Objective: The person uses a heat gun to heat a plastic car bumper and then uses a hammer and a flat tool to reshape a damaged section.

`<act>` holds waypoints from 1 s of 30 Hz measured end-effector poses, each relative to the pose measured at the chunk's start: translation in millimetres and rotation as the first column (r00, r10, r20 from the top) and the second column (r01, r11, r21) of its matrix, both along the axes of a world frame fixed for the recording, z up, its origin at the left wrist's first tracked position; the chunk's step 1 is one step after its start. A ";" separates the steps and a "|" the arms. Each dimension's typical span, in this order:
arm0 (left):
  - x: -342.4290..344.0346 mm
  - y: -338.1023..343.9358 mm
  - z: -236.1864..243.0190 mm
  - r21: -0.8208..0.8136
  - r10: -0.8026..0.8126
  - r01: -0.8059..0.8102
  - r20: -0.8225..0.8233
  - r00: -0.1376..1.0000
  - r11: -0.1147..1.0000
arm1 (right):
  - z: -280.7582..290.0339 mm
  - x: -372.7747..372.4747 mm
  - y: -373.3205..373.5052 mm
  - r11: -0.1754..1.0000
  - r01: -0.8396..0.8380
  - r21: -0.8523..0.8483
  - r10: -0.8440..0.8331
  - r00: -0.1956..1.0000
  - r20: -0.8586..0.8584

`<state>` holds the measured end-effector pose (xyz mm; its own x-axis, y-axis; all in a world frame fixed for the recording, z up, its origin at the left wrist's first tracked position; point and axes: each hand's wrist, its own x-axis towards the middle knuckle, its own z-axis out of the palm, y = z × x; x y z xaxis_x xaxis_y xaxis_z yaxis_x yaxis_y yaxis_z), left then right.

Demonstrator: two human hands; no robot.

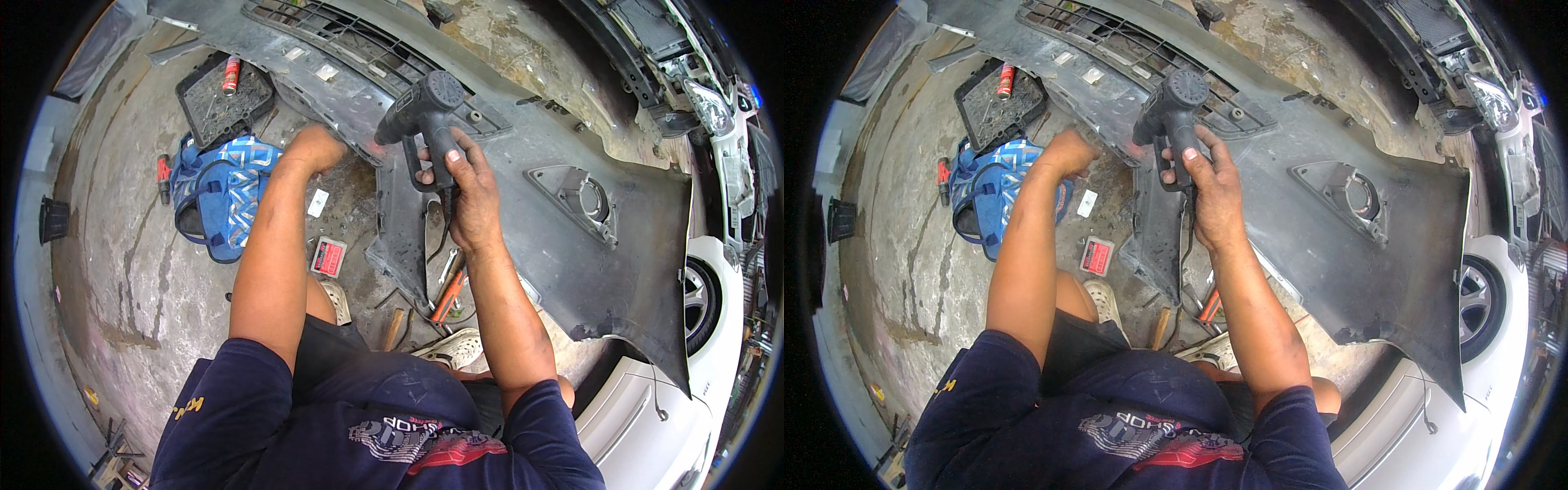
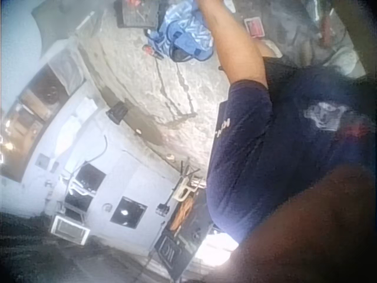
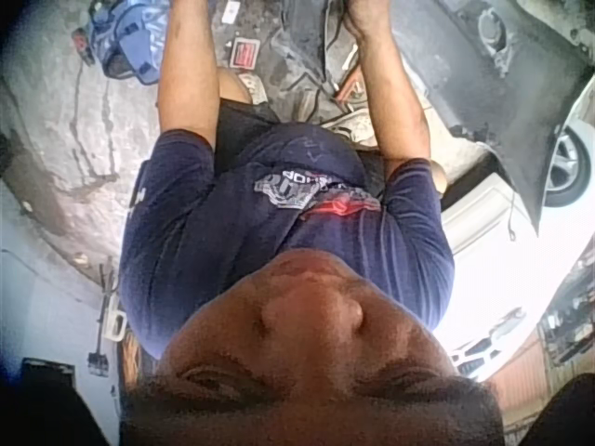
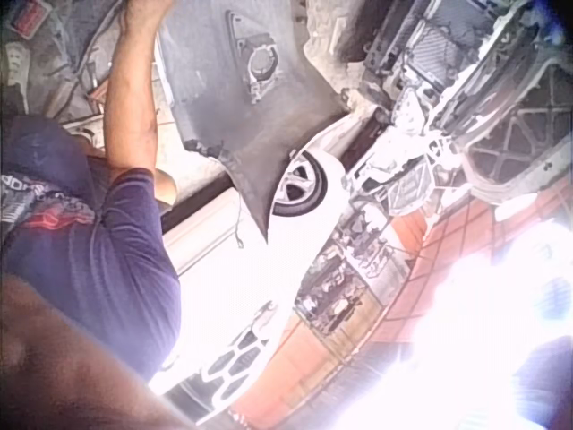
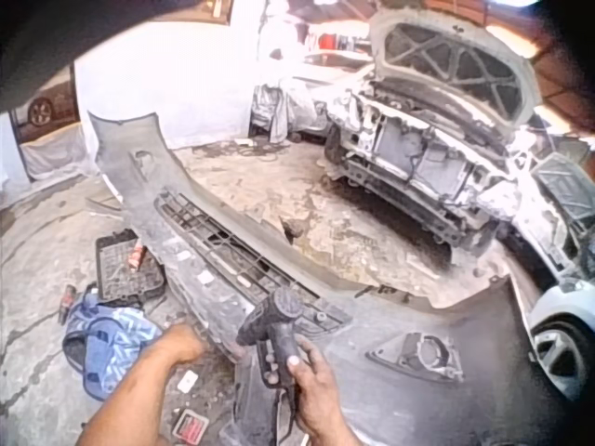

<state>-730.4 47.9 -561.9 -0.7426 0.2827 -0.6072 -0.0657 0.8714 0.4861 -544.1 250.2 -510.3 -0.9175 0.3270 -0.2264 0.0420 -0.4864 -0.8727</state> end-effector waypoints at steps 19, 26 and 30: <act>8.6 12.0 6.2 0.018 -0.029 0.029 0.027 0.999 0.999 | 6.9 17.9 19.6 0.999 0.049 -0.012 -0.049 0.999 -0.010; 4.3 10.5 -7.2 0.001 -0.062 0.062 0.045 0.997 0.998 | 14.0 28.6 21.9 0.996 0.068 -0.057 -0.070 0.997 -0.034; 10.0 14.6 2.4 0.018 -0.084 0.083 0.054 0.995 0.996 | 12.1 29.5 22.5 0.999 0.049 0.024 -0.049 0.999 0.002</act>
